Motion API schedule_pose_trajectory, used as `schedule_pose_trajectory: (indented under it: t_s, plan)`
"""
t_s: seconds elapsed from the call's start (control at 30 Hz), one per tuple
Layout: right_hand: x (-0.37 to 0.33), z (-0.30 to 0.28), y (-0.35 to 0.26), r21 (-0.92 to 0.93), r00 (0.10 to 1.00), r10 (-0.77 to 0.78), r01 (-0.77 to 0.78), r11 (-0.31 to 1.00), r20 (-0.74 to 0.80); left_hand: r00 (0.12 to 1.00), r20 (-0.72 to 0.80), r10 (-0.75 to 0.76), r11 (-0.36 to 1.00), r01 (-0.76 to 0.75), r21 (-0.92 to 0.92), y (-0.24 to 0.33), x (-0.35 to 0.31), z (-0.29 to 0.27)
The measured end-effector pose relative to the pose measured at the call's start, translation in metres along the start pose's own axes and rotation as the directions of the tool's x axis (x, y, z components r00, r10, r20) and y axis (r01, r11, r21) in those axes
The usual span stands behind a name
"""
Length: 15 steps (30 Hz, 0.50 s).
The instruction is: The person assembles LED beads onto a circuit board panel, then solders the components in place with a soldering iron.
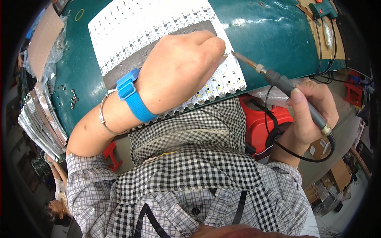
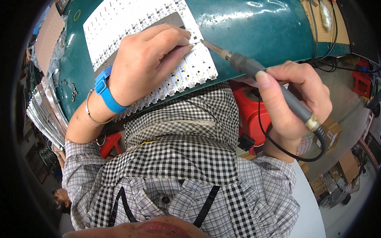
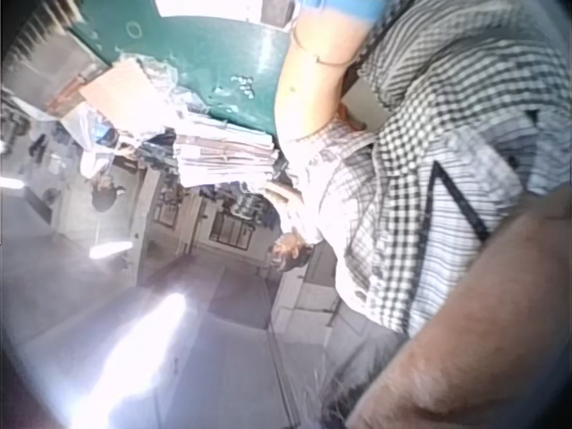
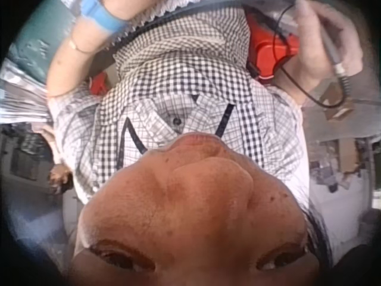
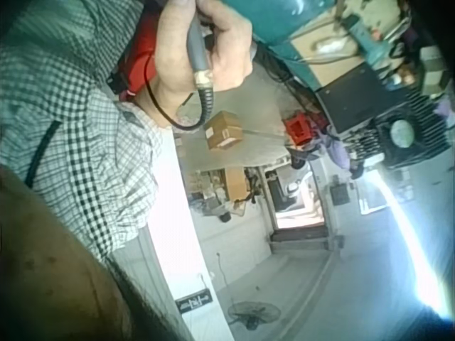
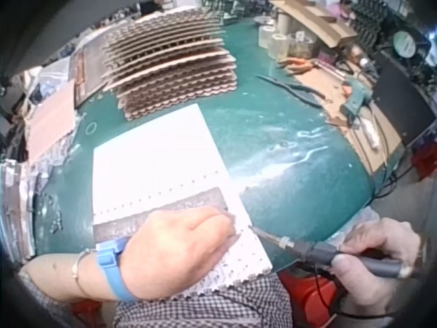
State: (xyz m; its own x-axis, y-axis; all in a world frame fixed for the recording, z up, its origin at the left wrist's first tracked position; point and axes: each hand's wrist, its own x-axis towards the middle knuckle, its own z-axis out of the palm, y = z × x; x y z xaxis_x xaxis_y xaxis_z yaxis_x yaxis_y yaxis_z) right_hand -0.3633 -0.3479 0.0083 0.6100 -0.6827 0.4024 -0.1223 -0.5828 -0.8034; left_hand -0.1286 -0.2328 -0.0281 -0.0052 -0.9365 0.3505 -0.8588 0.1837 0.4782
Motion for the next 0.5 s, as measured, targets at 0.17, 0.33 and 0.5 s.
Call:
schedule_pose_trajectory:
  t_s: [0.17, 0.33, 0.5]
  plan:
    - [-0.005, -0.008, 0.009, 0.259, 0.989, 0.008, 0.030, 0.965, -0.147, 0.999, -0.035, 0.040, 0.999, -0.041, -0.032, 0.002, -0.006, -0.014]
    - [-0.007, 0.003, 0.004, 0.214, 0.996, 0.003, 0.015, 0.977, -0.084, 0.997, -0.074, 0.016, 1.000, -0.017, -0.023, 0.002, -0.011, -0.013]
    - [-0.005, 0.008, 0.001, 0.176, 0.999, 0.009, -0.002, 0.984, -0.037, 0.997, -0.073, 0.002, 1.000, -0.004, -0.030, 0.003, -0.013, -0.012]
